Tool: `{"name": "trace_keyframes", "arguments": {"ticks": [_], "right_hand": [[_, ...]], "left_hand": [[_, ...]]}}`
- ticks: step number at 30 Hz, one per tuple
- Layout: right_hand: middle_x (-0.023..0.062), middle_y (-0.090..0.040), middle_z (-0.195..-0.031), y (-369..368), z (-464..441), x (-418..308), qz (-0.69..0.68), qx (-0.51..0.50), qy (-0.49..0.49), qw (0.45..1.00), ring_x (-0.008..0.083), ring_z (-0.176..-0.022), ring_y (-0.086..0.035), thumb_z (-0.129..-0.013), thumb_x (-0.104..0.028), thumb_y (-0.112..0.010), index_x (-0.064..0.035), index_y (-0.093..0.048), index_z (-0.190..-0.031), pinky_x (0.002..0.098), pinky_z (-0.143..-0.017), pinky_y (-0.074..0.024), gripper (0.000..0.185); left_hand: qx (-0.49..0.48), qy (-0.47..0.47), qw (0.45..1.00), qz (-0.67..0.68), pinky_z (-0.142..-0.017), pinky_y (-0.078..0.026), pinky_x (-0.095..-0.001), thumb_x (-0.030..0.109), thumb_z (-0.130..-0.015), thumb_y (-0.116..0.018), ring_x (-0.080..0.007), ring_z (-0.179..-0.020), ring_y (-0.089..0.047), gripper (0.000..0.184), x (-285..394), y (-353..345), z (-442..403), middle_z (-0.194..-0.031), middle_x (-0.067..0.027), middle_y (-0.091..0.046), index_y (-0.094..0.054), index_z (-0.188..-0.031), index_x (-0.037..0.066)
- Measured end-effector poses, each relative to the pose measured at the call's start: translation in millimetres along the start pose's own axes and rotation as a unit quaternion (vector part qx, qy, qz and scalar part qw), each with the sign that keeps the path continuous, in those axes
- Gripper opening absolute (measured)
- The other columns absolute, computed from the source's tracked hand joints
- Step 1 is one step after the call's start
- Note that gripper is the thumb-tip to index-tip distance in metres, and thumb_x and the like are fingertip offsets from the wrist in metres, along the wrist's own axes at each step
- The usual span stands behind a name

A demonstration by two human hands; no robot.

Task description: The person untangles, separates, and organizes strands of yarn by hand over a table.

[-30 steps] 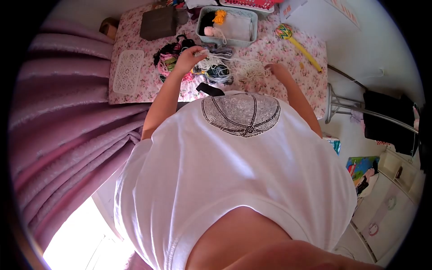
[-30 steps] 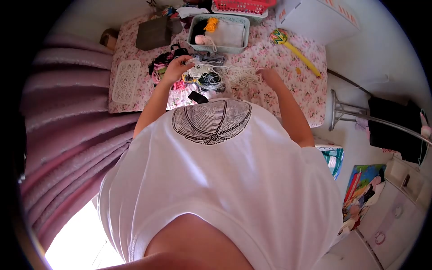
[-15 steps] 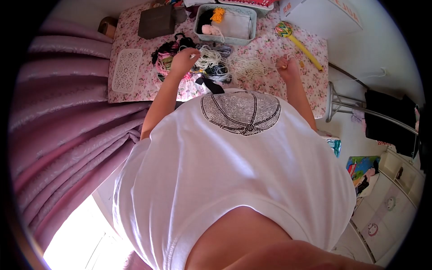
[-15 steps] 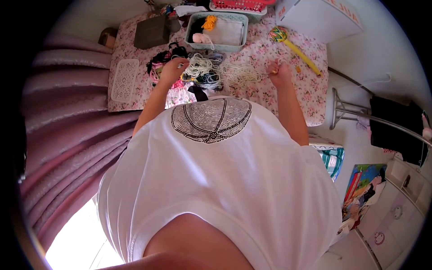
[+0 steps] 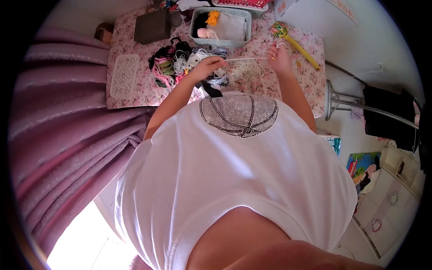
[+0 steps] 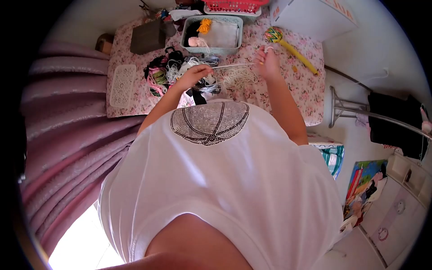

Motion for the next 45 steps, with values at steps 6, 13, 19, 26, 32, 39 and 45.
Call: {"name": "trace_keyframes", "arguments": {"ticks": [6,13,19,26,32,39,45], "right_hand": [[0.0015,-0.057,-0.085,-53.4,7.3,43.1,0.587,-0.105,0.2,0.778,0.0128,-0.063,-0.048,-0.082,-0.021,-0.048,-0.005,-0.052,-0.103,0.0268,-0.057,-0.0399,0.026],[-0.0014,-0.048,-0.062,-31.9,12.3,91.2,0.567,-0.04,-0.149,0.809,0.0074,-0.054,-0.042,-0.083,-0.024,-0.048,-0.0052,-0.051,-0.094,0.0215,-0.051,-0.0345,0.022],[-0.0019,-0.049,-0.067,0.8,3.1,46.7,-0.17,-0.095,-0.046,0.98,0.0061,-0.046,-0.028,-0.086,-0.023,-0.041,-0.0066,-0.048,-0.108,0.0184,-0.046,-0.0261,0.029],[0.0019,-0.054,-0.101,-64.2,6.8,95.8,0.441,-0.048,0.012,0.896,0.0045,-0.054,-0.035,-0.084,-0.021,-0.043,-0.0053,-0.047,-0.112,0.017,-0.051,-0.031,0.033],[-0.0015,-0.052,-0.074,-59.5,3.1,103.2,0.625,-0.082,-0.016,0.776,0.004,-0.055,-0.038,-0.082,-0.019,-0.047,-0.0044,-0.049,-0.105,0.0185,-0.05,-0.0315,0.027],[-0.0046,-0.034,-0.055,-4.9,2.4,29.5,-0.001,0.062,-0.002,0.998,0.0043,-0.045,-0.031,-0.085,-0.015,-0.042,-0.0074,-0.048,-0.098,0.0187,-0.044,-0.0277,0.015],[0.0013,-0.054,-0.089,-0.5,6.1,12.5,0.088,0.066,0.03,0.993,0.0036,-0.045,-0.03,-0.087,-0.013,-0.041,-0.0052,-0.044,-0.111,0.0186,-0.045,-0.0283,0.026]], "left_hand": [[0.021,-0.01,0.987,-0.161,-0.071,-0.039,-0.0245,0.015,-0.086,-0.046,-0.0114,-0.076,-0.049,0.019,18.5,5.7,2.5,-0.079,-0.0058,-0.055,-0.055,-0.085,-0.001],[0.074,0.014,0.979,-0.19,-0.059,-0.036,-0.0229,0.017,-0.083,-0.05,-0.0085,-0.065,-0.044,0.019,35.2,28.1,7.2,-0.067,-0.0029,-0.05,-0.054,-0.083,-0.001],[0.102,0.041,0.989,-0.095,-0.062,-0.036,-0.0202,0.016,-0.083,-0.051,-0.0058,-0.068,-0.043,0.017,-0.2,58.9,27.9,-0.07,0.0022,-0.05,-0.056,-0.082,0.0],[0.068,0.002,0.992,-0.103,-0.058,-0.036,-0.0197,0.014,-0.083,-0.051,-0.0044,-0.064,-0.043,0.016,18.4,20.3,11.4,-0.07,0.0019,-0.051,-0.056,-0.084,-0.001],[0.09,0.006,0.99,-0.108,-0.055,-0.034,-0.0194,0.013,-0.082,-0.052,-0.0042,-0.062,-0.041,0.014,23.7,28.4,13.9,-0.067,0.0032,-0.05,-0.056,-0.083,-0.001],[0.085,0.041,0.991,-0.092,-0.058,-0.035,-0.0216,0.016,-0.082,-0.052,-0.0063,-0.065,-0.042,0.017,-0.7,50.8,28.6,-0.07,0.0008,-0.05,-0.056,-0.082,-0.001],[0.091,0.048,0.989,-0.104,-0.057,-0.035,-0.0208,0.016,-0.083,-0.05,-0.0062,-0.062,-0.041,0.017,-1.6,48.2,27.0,-0.066,0.0017,-0.048,-0.056,-0.08,-0.001]]}}
Point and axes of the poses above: each hand's wrist, its own z-axis away from the middle knuckle, its own y-axis out of the back of the hand, x = y × z, the point moved 10 cm from there along -z, towards the middle knuckle
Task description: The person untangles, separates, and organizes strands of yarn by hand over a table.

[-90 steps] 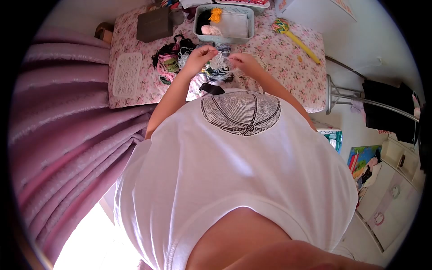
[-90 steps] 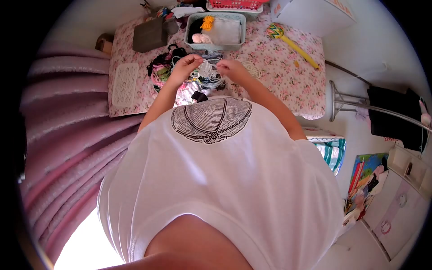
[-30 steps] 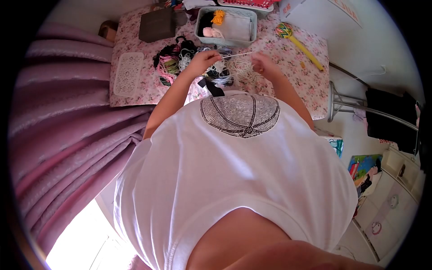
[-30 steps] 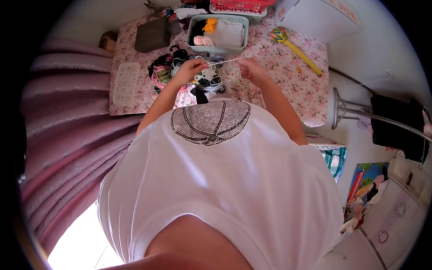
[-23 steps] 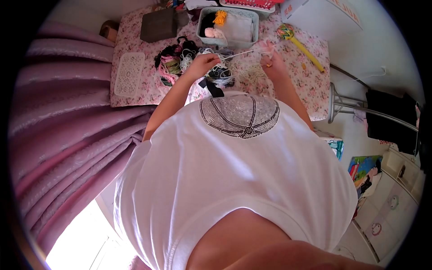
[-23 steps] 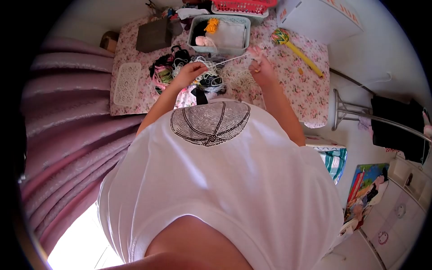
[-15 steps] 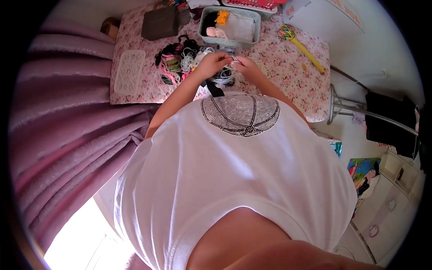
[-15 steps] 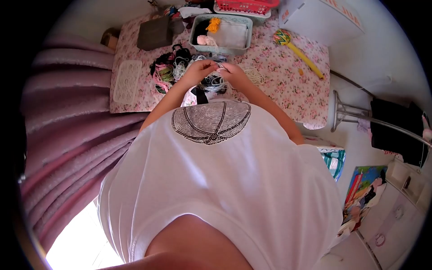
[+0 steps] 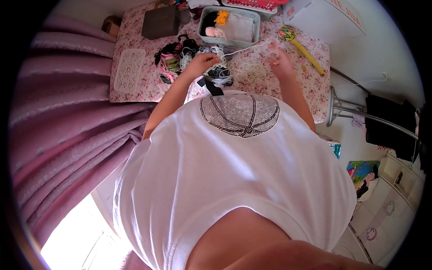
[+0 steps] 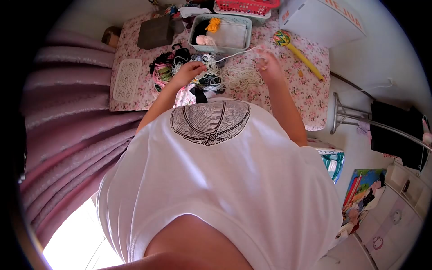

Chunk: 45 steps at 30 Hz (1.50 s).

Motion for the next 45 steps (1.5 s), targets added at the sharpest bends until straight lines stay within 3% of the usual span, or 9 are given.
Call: {"name": "trace_keyframes", "arguments": {"ticks": [3,11,16,20,23,27,34,37,45], "right_hand": [[0.0099,-0.052,-0.114,-61.0,16.4,28.6,0.282,-0.075,-0.002,0.956,0.0043,-0.053,-0.037,-0.085,-0.017,-0.044,-0.0037,-0.036,-0.12,0.0178,-0.051,-0.0335,0.038],[-0.0012,-0.048,-0.067,-65.0,12.7,70.1,0.54,-0.149,-0.021,0.828,0.0077,-0.059,-0.043,-0.079,-0.025,-0.054,-0.0016,-0.056,-0.09,0.0233,-0.056,-0.0365,0.026],[-0.0035,-0.034,-0.054,-12.4,7.5,43.6,0.037,-0.031,-0.115,0.992,0.0048,-0.045,-0.028,-0.083,-0.023,-0.048,-0.0066,-0.052,-0.089,0.0197,-0.044,-0.0263,0.017],[-0.0056,-0.032,-0.053,44.5,-10.7,15.0,-0.266,0.008,-0.039,0.963,0.0056,-0.04,-0.026,-0.084,-0.021,-0.047,-0.0078,-0.051,-0.093,0.0187,-0.043,-0.0266,0.016],[-0.006,-0.031,-0.053,64.2,-6.0,4.2,-0.187,0.121,-0.001,0.975,0.0053,-0.039,-0.026,-0.084,-0.018,-0.048,-0.0097,-0.05,-0.098,0.0184,-0.043,-0.0258,0.017],[-0.0032,-0.049,-0.074,-19.8,4.5,30.4,0.118,-0.028,-0.02,0.992,0.0028,-0.046,-0.031,-0.082,-0.015,-0.048,-0.006,-0.045,-0.108,0.018,-0.044,-0.0288,0.027],[0.0028,-0.056,-0.083,-76.2,12.3,92.0,0.487,-0.155,-0.037,0.859,0.01,-0.074,-0.048,-0.08,-0.021,-0.052,0.0017,-0.053,-0.096,0.0223,-0.068,-0.0388,0.028],[-0.0018,-0.049,-0.069,-60.4,9.8,74.7,0.461,-0.12,-0.048,0.878,0.0053,-0.062,-0.043,-0.084,-0.022,-0.047,-0.0014,-0.052,-0.09,0.0184,-0.054,-0.0347,0.022],[-0.0037,-0.043,-0.064,24.7,-8.9,8.5,-0.195,-0.093,-0.044,0.975,0.0055,-0.044,-0.029,-0.086,-0.015,-0.041,-0.0067,-0.049,-0.087,0.0193,-0.044,-0.0277,0.011]], "left_hand": [[-0.018,-0.024,1.0,0.006,-0.055,-0.034,-0.0199,0.015,-0.083,-0.05,-0.0058,-0.06,-0.04,0.017,24.4,-20.4,-5.3,-0.064,0.002,-0.047,-0.056,-0.08,-0.001],[-0.019,-0.011,1.0,-0.022,-0.056,-0.035,-0.0199,0.015,-0.083,-0.051,-0.0052,-0.063,-0.041,0.017,34.7,-20.7,-4.5,-0.068,0.0017,-0.05,-0.056,-0.082,-0.001],[-0.008,0.009,1.0,0.008,-0.063,-0.036,-0.0213,0.016,-0.082,-0.052,-0.0064,-0.069,-0.043,0.017,3.2,1.7,3.5,-0.074,0.0006,-0.052,-0.056,-0.083,-0.001],[0.022,0.01,0.999,0.027,-0.06,-0.036,-0.0216,0.018,-0.082,-0.052,-0.0065,-0.067,-0.043,0.019,-17.1,14.8,7.8,-0.071,0.0005,-0.051,-0.057,-0.082,0.0],[0.037,0.004,0.999,0.024,-0.055,-0.035,-0.0221,0.019,-0.081,-0.053,-0.0069,-0.062,-0.042,0.019,-16.8,17.7,9.4,-0.066,0.0003,-0.049,-0.058,-0.08,0.0],[-0.014,-0.002,1.0,0.027,-0.056,-0.034,-0.0206,0.017,-0.083,-0.051,-0.0057,-0.062,-0.042,0.018,5.7,-7.8,2.2,-0.067,0.0021,-0.049,-0.056,-0.08,0.0],[-0.028,-0.019,0.999,0.042,-0.052,-0.032,-0.0202,0.016,-0.083,-0.052,-0.0047,-0.059,-0.039,0.017,41.4,-25.6,-3.2,-0.064,0.0039,-0.045,-0.055,-0.078,0.0],[-0.027,0.001,0.999,0.023,-0.052,-0.032,-0.0203,0.016,-0.082,-0.053,-0.005,-0.059,-0.038,0.017,31.2,-15.1,1.4,-0.063,0.0042,-0.045,-0.056,-0.079,0.0],[0.006,0.035,0.997,0.064,-0.056,-0.035,-0.0207,0.018,-0.08,-0.055,-0.0058,-0.063,-0.043,0.018,-18.1,12.7,13.4,-0.066,0.0022,-0.05,-0.058,-0.08,0.001]]}}
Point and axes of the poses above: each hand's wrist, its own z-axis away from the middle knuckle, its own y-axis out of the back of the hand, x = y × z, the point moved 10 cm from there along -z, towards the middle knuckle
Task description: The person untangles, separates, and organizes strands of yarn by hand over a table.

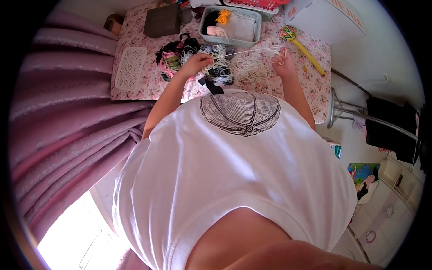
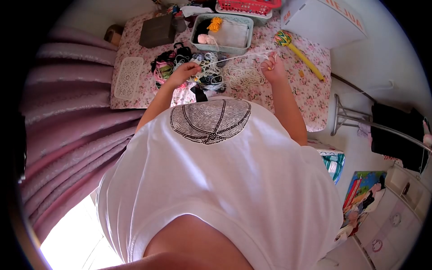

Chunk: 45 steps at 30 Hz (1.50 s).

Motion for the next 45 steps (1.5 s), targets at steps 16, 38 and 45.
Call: {"name": "trace_keyframes", "arguments": {"ticks": [16,38,45], "right_hand": [[-0.0036,-0.051,-0.076,-59.5,-1.7,99.9,0.639,-0.018,-0.055,0.767,0.0071,-0.061,-0.042,-0.079,-0.02,-0.054,-0.0021,-0.054,-0.095,0.0229,-0.053,-0.0348,0.025],[0.0136,-0.05,-0.098,-110.3,17.5,52.3,0.875,-0.104,0.195,0.431,0.0247,-0.082,-0.052,-0.068,-0.009,-0.057,0.0,-0.05,-0.097,0.0324,-0.073,-0.0416,0.031],[0.0097,-0.048,-0.1,-184.5,28.9,45.1,0.804,-0.032,0.238,0.545,0.0163,-0.074,-0.05,-0.07,-0.001,-0.056,-0.0027,-0.047,-0.1,0.0258,-0.064,-0.0416,0.032]], "left_hand": [[-0.036,-0.033,0.998,-0.042,-0.055,-0.034,-0.0201,0.017,-0.083,-0.051,-0.0045,-0.062,-0.041,0.018,48.6,-35.2,-7.6,-0.064,0.0034,-0.048,-0.057,-0.081,0.0],[-0.003,-0.036,0.982,0.188,-0.059,-0.031,-0.0146,0.016,-0.084,-0.05,-0.0011,-0.07,-0.044,0.019,80.7,-31.4,2.2,-0.085,0.0043,-0.056,-0.054,-0.099,0.004],[0.008,-0.087,0.984,0.157,-0.069,-0.036,-0.0179,0.009,-0.083,-0.051,-0.0048,-0.078,-0.047,0.016,96.5,-33.5,4.4,-0.087,0.0019,-0.055,-0.053,-0.097,0.003]]}}
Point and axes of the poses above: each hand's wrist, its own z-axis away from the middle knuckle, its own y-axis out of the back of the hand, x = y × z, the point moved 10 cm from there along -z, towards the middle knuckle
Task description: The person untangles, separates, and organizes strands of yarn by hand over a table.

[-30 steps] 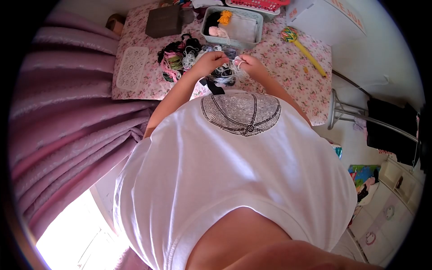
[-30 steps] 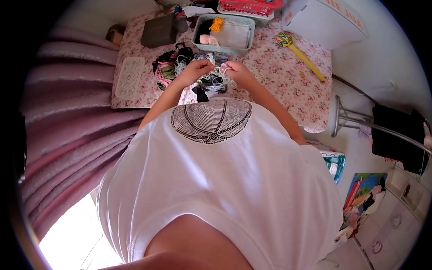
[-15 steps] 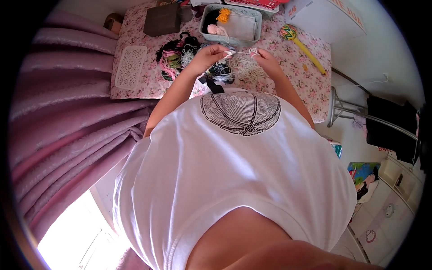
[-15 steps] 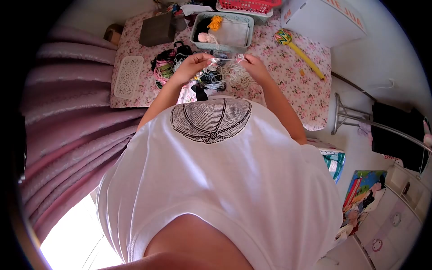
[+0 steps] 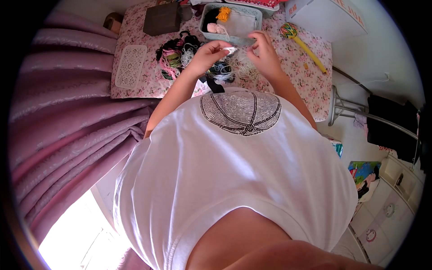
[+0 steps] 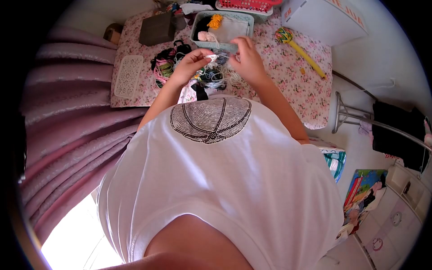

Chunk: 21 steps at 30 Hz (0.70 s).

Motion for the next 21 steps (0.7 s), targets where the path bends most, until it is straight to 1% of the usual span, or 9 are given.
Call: {"name": "trace_keyframes", "arguments": {"ticks": [3,5,8,10,11,13,15,18,21], "right_hand": [[0.0074,-0.052,-0.094,-22.5,3.3,0.7,-0.18,-0.08,-0.065,0.978,0.011,-0.066,-0.051,-0.074,-0.004,-0.056,-0.0014,-0.049,-0.098,0.0226,-0.058,-0.0415,0.025],[0.007,-0.055,-0.089,-44.0,7.8,4.4,-0.295,-0.152,-0.095,0.938,0.0087,-0.06,-0.052,-0.076,-0.008,-0.058,-0.0003,-0.052,-0.095,0.0231,-0.054,-0.0422,0.021],[0.003,-0.058,-0.075,-37.3,9.2,9.5,-0.297,-0.108,-0.12,0.941,0.0057,-0.06,-0.05,-0.078,-0.008,-0.056,0.0,-0.055,-0.091,0.0206,-0.054,-0.0412,0.015],[0.002,-0.058,-0.071,-33.9,9.8,2.5,-0.29,-0.106,-0.104,0.945,0.0057,-0.059,-0.05,-0.078,-0.008,-0.056,0.0003,-0.056,-0.088,0.0197,-0.054,-0.0409,0.013],[0.0015,-0.057,-0.069,-32.2,9.0,-1.0,-0.287,-0.105,-0.096,0.947,0.0057,-0.059,-0.05,-0.078,-0.008,-0.056,0.0005,-0.057,-0.086,0.0193,-0.054,-0.0407,0.012],[0.0012,-0.057,-0.071,-25.5,7.2,-6.8,-0.258,-0.084,-0.074,0.96,0.0059,-0.06,-0.05,-0.078,-0.008,-0.057,0.0008,-0.057,-0.086,0.019,-0.055,-0.041,0.012],[0.0008,-0.057,-0.072,-21.6,8.1,-10.7,-0.263,-0.076,-0.066,0.96,0.006,-0.061,-0.051,-0.078,-0.008,-0.056,0.0009,-0.057,-0.086,0.0191,-0.056,-0.0414,0.012],[0.0008,-0.058,-0.074,-18.2,5.1,-15.8,-0.305,-0.094,-0.062,0.946,0.0064,-0.066,-0.051,-0.079,-0.007,-0.055,0.001,-0.057,-0.087,0.0198,-0.061,-0.0422,0.011],[0.0016,-0.057,-0.075,-15.9,5.3,-14.3,-0.322,-0.098,-0.075,0.939,0.0068,-0.067,-0.052,-0.08,-0.008,-0.054,0.0018,-0.056,-0.088,0.0199,-0.062,-0.0423,0.012]], "left_hand": [[-0.008,0.006,1.0,0.012,-0.074,-0.037,-0.0203,0.005,-0.082,-0.051,-0.0071,-0.082,-0.049,0.015,-0.5,-2.2,-0.2,-0.088,-0.0001,-0.054,-0.053,-0.097,0.002],[-0.01,-0.013,1.0,0.026,-0.074,-0.038,-0.0204,0.005,-0.082,-0.051,-0.007,-0.083,-0.049,0.015,7.4,-4.8,1.8,-0.089,-0.0004,-0.054,-0.052,-0.096,0.001],[-0.005,-0.025,0.999,0.021,-0.074,-0.038,-0.0204,0.004,-0.081,-0.05,-0.0071,-0.084,-0.049,0.015,17.6,-7.9,5.8,-0.09,-0.001,-0.054,-0.052,-0.096,0.001],[0.017,-0.025,0.999,0.038,-0.072,-0.039,-0.0194,0.004,-0.08,-0.054,-0.007,-0.082,-0.049,0.015,28.8,-13.7,9.1,-0.089,-0.0015,-0.054,-0.052,-0.095,0.0],[0.03,-0.022,0.999,0.0,-0.071,-0.039,-0.0191,0.004,-0.08,-0.055,-0.0069,-0.081,-0.049,0.015,27.7,-12.3,8.7,-0.088,-0.0015,-0.054,-0.052,-0.094,0.0],[0.053,-0.013,0.996,-0.077,-0.069,-0.04,-0.0185,0.004,-0.079,-0.057,-0.0067,-0.079,-0.05,0.015,24.2,-8.4,9.1,-0.086,-0.0015,-0.055,-0.053,-0.093,0.0],[0.05,-0.072,0.995,-0.038,-0.065,-0.041,-0.0184,0.005,-0.079,-0.057,-0.0065,-0.074,-0.051,0.013,40.6,-11.6,10.3,-0.083,-0.0027,-0.058,-0.055,-0.09,-0.001],[0.042,-0.063,0.997,0.011,-0.065,-0.04,-0.0188,0.006,-0.079,-0.057,-0.0068,-0.074,-0.052,0.013,45.7,-13.9,12.5,-0.081,-0.0029,-0.059,-0.056,-0.09,-0.001],[0.041,-0.053,0.998,0.004,-0.065,-0.04,-0.0192,0.007,-0.079,-0.058,-0.0069,-0.074,-0.052,0.014,44.4,-12.6,12.8,-0.081,-0.0033,-0.059,-0.056,-0.09,-0.001]]}}
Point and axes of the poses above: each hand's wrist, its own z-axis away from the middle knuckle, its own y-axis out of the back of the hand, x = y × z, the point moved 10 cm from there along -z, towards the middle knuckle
